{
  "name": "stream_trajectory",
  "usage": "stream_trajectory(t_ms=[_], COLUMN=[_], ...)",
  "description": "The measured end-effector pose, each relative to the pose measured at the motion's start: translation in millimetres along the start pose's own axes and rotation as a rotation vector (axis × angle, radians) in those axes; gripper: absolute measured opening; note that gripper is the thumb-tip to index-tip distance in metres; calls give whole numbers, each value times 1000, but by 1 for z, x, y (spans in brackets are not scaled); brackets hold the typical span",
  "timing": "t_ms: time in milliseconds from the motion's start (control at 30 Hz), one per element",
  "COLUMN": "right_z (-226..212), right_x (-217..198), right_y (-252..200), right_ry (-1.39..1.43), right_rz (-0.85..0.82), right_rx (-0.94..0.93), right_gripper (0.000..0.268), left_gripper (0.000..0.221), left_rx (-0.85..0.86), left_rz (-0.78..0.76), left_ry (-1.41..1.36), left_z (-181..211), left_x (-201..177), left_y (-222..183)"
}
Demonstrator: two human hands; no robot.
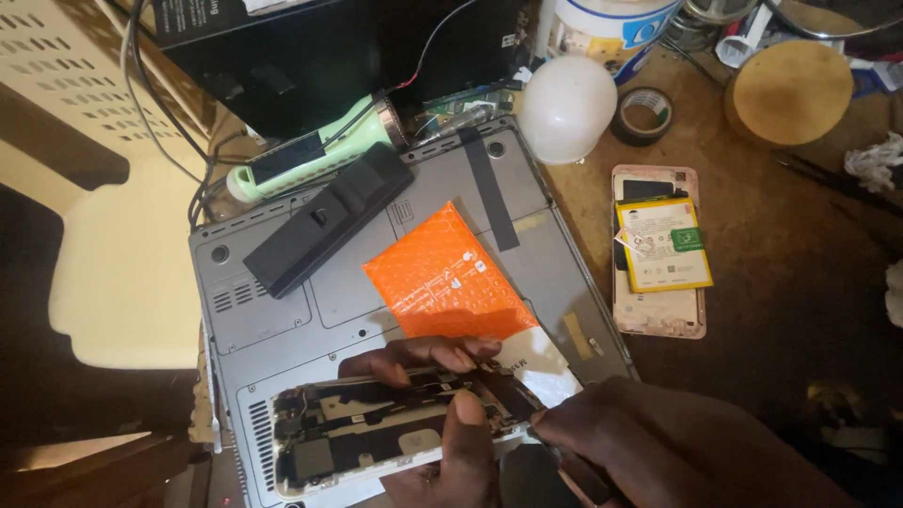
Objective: Using a small tool to disassemble and manipulate internal components of a mobile phone on a repair bench.
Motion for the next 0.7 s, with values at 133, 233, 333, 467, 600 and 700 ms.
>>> stream_trajectory(t_ms=[133,233,333,467,600,700], right_z=[3,5,7,3,-2,1], right_x=[3,6,8,6,4,11], right_y=[4,6,8,-3,-17,3], right_ry=[59,104,148,54,-128,-63], right_rz=[23,39,58,278,599,258], right_rx=[-54,-94,-135,-415,-811,-657], right_gripper=[30,31,32,30,32,25], left_gripper=[29,30,30,32,31,32], left_rx=[-13,11,23,60,44,16], left_rz=[5,4,-7,40,21,39], left_ry=[-24,-13,-2,-32,25,55], left_z=[-1,-2,-1,-4,1,1], left_x=[-1,-2,-2,-3,-1,0], left_y=[0,0,0,-1,1,0])
Point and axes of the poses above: each hand's wrist, its own y-axis towards the middle knuckle, its own x-axis out of the palm, z = x × y, the point moved 4 cm from there along y, towards the middle knuckle, and after that the axes turned 11 degrees about x, right-handed, at the moved point
